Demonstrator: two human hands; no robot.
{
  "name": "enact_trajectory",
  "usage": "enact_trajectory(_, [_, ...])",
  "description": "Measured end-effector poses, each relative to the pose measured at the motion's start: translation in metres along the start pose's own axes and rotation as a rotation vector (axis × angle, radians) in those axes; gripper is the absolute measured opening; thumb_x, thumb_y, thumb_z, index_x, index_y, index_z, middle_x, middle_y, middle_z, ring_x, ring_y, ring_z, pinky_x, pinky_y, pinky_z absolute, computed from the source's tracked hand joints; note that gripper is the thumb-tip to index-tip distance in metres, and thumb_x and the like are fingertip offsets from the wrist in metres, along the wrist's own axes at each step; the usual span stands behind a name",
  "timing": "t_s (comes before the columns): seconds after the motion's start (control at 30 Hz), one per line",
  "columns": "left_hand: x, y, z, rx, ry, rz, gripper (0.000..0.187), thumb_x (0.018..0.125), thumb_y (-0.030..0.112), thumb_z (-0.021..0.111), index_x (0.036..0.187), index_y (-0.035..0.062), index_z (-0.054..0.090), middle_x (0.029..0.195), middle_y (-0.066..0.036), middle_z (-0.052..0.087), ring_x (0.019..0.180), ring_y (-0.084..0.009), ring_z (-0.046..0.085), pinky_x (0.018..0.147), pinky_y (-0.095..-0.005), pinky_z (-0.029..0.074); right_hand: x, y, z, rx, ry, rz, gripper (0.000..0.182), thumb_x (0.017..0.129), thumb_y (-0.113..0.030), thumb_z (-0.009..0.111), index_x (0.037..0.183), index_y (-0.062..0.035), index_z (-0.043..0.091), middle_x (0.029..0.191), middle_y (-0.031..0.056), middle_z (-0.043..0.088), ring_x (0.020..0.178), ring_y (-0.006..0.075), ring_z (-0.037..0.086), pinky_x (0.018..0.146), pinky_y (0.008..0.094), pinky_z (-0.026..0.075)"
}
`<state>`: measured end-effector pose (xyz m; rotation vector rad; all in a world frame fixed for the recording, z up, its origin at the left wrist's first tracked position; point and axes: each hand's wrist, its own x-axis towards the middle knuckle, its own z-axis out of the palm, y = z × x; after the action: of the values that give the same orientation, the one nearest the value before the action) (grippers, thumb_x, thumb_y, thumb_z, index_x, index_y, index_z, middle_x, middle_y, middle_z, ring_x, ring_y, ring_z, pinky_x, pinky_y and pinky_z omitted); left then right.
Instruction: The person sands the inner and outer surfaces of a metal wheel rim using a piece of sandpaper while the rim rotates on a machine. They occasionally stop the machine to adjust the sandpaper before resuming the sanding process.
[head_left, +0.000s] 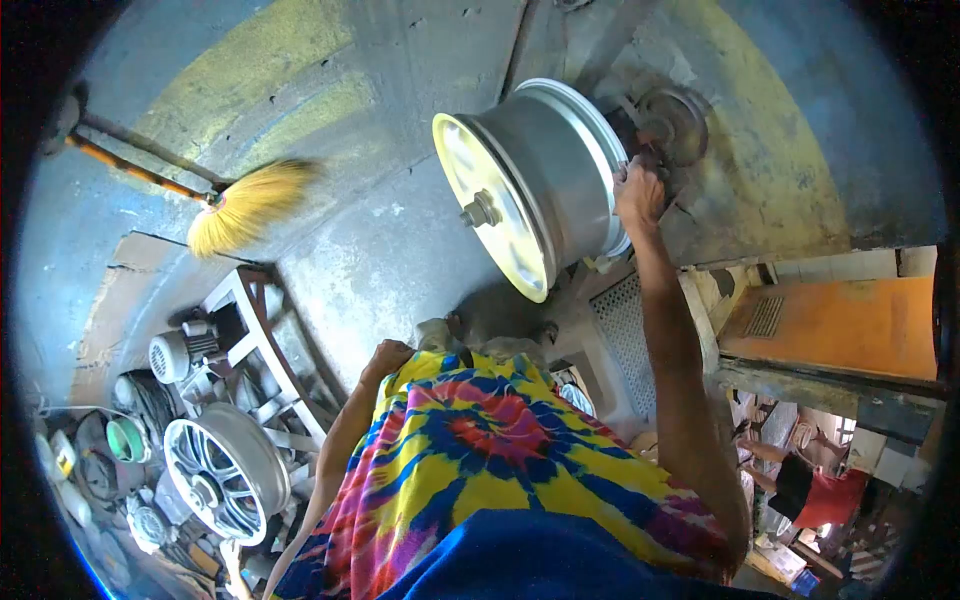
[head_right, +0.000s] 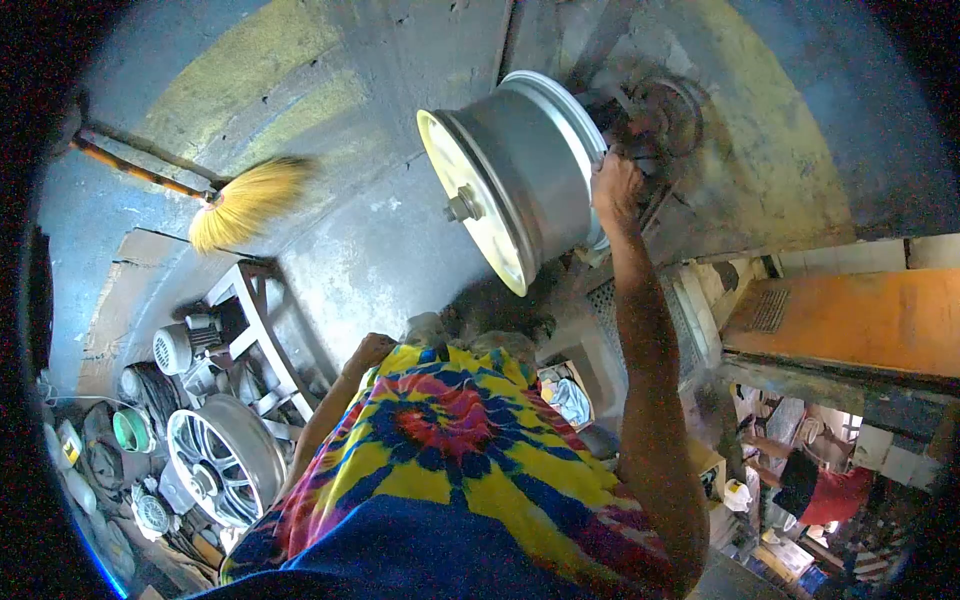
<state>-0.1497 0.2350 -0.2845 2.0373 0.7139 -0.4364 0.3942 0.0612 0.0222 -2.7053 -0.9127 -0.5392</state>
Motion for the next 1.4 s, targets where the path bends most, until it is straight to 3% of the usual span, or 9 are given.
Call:
enact_trajectory(0.17, [-0.014, 0.029, -0.02, -0.083, -0.014, -0.053, 0.044, 0.079, 0.049, 0.066, 0.094, 0.0092, 0.076, 0.091, -0.017, 0.072, 0.087, -0.0313, 0.07, 0.083, -0.0394, 0.055, -0.02, 0.017, -0.012, 0.046, -0.066, 0.106, 0.023, 0.088, -0.025, 0.062, 0.091, -0.0017, 0.062, 0.079, 0.022, 0.066, 0.075, 0.0418, 0.066, 0.068, 0.0506, 0.052])
enact_trajectory(0.3, [-0.014, 0.039, -0.031, -0.016, -0.076, -0.005, 0.042, 0.083, 0.046, 0.06, 0.095, 0.0079, 0.075, 0.094, -0.019, 0.071, 0.09, -0.0343, 0.069, 0.084, -0.0415, 0.054, -0.06, 0.147, 0.004, -0.13, -0.108, 0.198, 0.024, 0.087, -0.026, 0.063, 0.088, -0.0028, 0.064, 0.08, 0.0202, 0.067, 0.076, 0.041, 0.065, 0.07, 0.0488, 0.052])
enact_trajectory(0.37, [-0.013, 0.054, -0.04, 0.017, -0.094, 0.052, 0.041, 0.084, 0.044, 0.058, 0.092, 0.0072, 0.075, 0.095, -0.019, 0.07, 0.091, -0.0375, 0.067, 0.084, -0.0424, 0.054, -0.102, 0.217, 0.027, -0.084, 0.326, -0.026, 0.024, 0.085, -0.027, 0.065, 0.084, -0.003, 0.065, 0.08, 0.0203, 0.067, 0.076, 0.0398, 0.066, 0.07, 0.0467, 0.052])
enact_trajectory(0.47, [0.0, 0.092, -0.062, 0.19, -0.213, 0.135, 0.04, 0.085, 0.043, 0.058, 0.091, 0.0063, 0.074, 0.09, -0.02, 0.07, 0.091, -0.0388, 0.066, 0.083, -0.0443, 0.053, -0.167, 0.228, 0.014, -0.023, 0.047, 0.219, 0.025, 0.086, -0.028, 0.067, 0.087, -0.0035, 0.065, 0.077, 0.0175, 0.067, 0.07, 0.0337, 0.067, 0.067, 0.0433, 0.053])
enact_trajectory(0.6, [0.008, 0.206, -0.093, 0.507, -0.392, 0.333, 0.04, 0.086, 0.041, 0.061, 0.091, 0.0035, 0.071, 0.092, -0.021, 0.069, 0.089, -0.0409, 0.066, 0.079, -0.0462, 0.053, -0.256, 0.164, 0.013, 0.847, -0.265, 0.703, 0.023, 0.092, -0.027, 0.065, 0.095, -0.0048, 0.066, 0.071, 0.0062, 0.065, 0.057, 0.0146, 0.061, 0.053, 0.0318, 0.051])
enact_trajectory(0.73, [-0.014, 0.358, -0.126, 0.421, -0.42, 0.655, 0.029, 0.096, 0.032, 0.059, 0.099, 0.005, 0.07, 0.096, -0.019, 0.069, 0.085, -0.0276, 0.069, 0.076, -0.039, 0.054, -0.307, 0.071, 0.039, 1.04, -0.344, 0.55, 0.024, 0.087, -0.024, 0.073, 0.098, -0.0037, 0.068, 0.073, 0.0039, 0.066, 0.058, 0.0096, 0.059, 0.051, 0.0295, 0.048])
enact_trajectory(0.9, [0.009, 0.425, -0.129, 0.037, -0.334, 0.657, 0.034, 0.091, 0.021, 0.068, 0.119, 0.0024, 0.063, 0.112, -0.012, 0.068, 0.091, -0.0223, 0.068, 0.083, -0.0343, 0.056, -0.204, -0.058, -0.114, 0.796, -0.707, 0.544, 0.035, 0.079, -0.027, 0.08, 0.098, -0.0008, 0.067, 0.077, 0.0062, 0.067, 0.063, 0.0125, 0.062, 0.057, 0.0297, 0.05])
enact_trajectory(1.2, [0.037, 0.459, -0.183, 0.21, -0.196, 0.895, 0.015, 0.083, 0.005, 0.07, 0.098, 0.0037, 0.071, 0.096, -0.013, 0.071, 0.085, -0.0256, 0.068, 0.077, -0.0347, 0.054, -0.202, -0.039, -0.034, 1.448, -0.307, 0.217, 0.033, 0.085, -0.023, 0.073, 0.107, -0.0013, 0.062, 0.091, 0.0151, 0.069, 0.085, 0.0259, 0.068, 0.072, 0.0356, 0.054])
enact_trajectory(1.4, [0.054, 0.467, -0.201, 0.338, -0.155, 1.021, 0.02, 0.085, 0.001, 0.066, 0.105, 0.0037, 0.068, 0.099, -0.013, 0.07, 0.085, -0.0278, 0.067, 0.074, -0.0367, 0.055, -0.162, -0.051, -0.059, 1.032, -0.213, 0.061, 0.027, 0.084, -0.013, 0.069, 0.107, -0.0016, 0.063, 0.1, 0.0185, 0.065, 0.083, 0.0325, 0.066, 0.075, 0.0386, 0.054])
